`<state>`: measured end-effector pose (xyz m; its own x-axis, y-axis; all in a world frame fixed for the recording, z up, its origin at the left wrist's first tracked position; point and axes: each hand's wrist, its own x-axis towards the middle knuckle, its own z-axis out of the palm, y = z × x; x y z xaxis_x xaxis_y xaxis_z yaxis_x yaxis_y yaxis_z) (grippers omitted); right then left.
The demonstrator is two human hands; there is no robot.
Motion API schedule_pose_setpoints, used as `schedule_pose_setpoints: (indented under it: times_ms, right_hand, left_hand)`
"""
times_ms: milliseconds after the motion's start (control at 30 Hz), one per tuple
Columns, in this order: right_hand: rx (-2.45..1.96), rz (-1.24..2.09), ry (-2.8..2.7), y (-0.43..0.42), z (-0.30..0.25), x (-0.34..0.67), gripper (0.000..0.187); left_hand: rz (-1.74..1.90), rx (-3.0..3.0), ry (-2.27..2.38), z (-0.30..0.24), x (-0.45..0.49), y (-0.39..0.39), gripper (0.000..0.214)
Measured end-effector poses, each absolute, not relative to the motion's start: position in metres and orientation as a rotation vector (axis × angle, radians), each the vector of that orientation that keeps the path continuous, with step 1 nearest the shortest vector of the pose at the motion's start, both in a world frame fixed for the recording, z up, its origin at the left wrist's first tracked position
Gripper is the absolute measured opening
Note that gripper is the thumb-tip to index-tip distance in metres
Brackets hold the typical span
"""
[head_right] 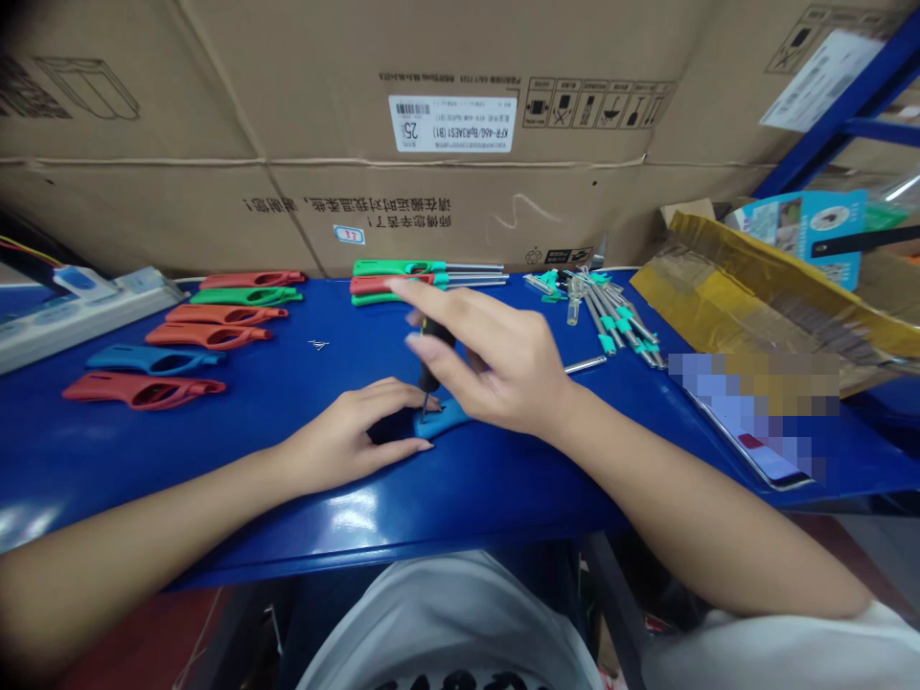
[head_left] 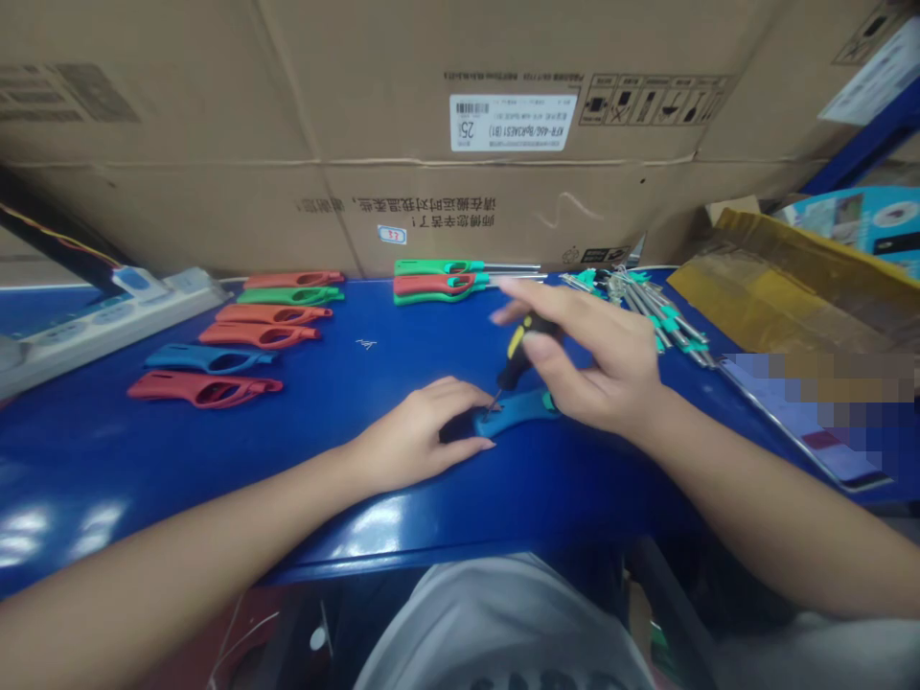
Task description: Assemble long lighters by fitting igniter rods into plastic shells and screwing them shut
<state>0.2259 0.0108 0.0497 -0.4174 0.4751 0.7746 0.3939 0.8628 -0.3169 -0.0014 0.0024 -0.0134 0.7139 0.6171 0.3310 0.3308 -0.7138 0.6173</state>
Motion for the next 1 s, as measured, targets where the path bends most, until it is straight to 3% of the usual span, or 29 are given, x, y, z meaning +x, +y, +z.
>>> schedule_pose_setpoints:
  times_ms: [133,300,433,600,767,900,1000]
  right_hand:
    - [-0.630,0.361,-2.124,0.012,0.051,0.226,0.039]
    - [-0.596,0.136,-2.068,0.012,0.049,0.224,0.034]
    - [-0.606,0.455,-2.124,0.011,0.041,0.219,0.046]
    - [-0.564,0.088,-2.026,0.013,0.037,0.219,0.038]
    - [-0.639,0.386,-2.136,0.010,0.045,0.221,0.047]
    - [-0.577,0.087,-2.105,0.009,0.049,0.223,0.035]
    - [-0.592,0.042,-2.141,0.009,0.051,0.224,0.040]
  left_hand:
    - [0.720,2.388,0.723,-0.014,-0.001,0.002,0.032]
    - [0.734,2.391,0.720,-0.013,-0.001,0.002,0.031]
    - [0.707,2.383,0.713,-0.013,-0.001,0.002,0.032]
    - [0.726,2.387,0.710,-0.013,-0.001,0.002,0.032]
    - [0.710,2.376,0.715,-0.013,-0.001,0.002,0.033]
    - [0.745,2.399,0.707,-0.015,-0.001,0.003,0.032]
    - [0.741,2.398,0.699,-0.014,-0.001,0.003,0.032]
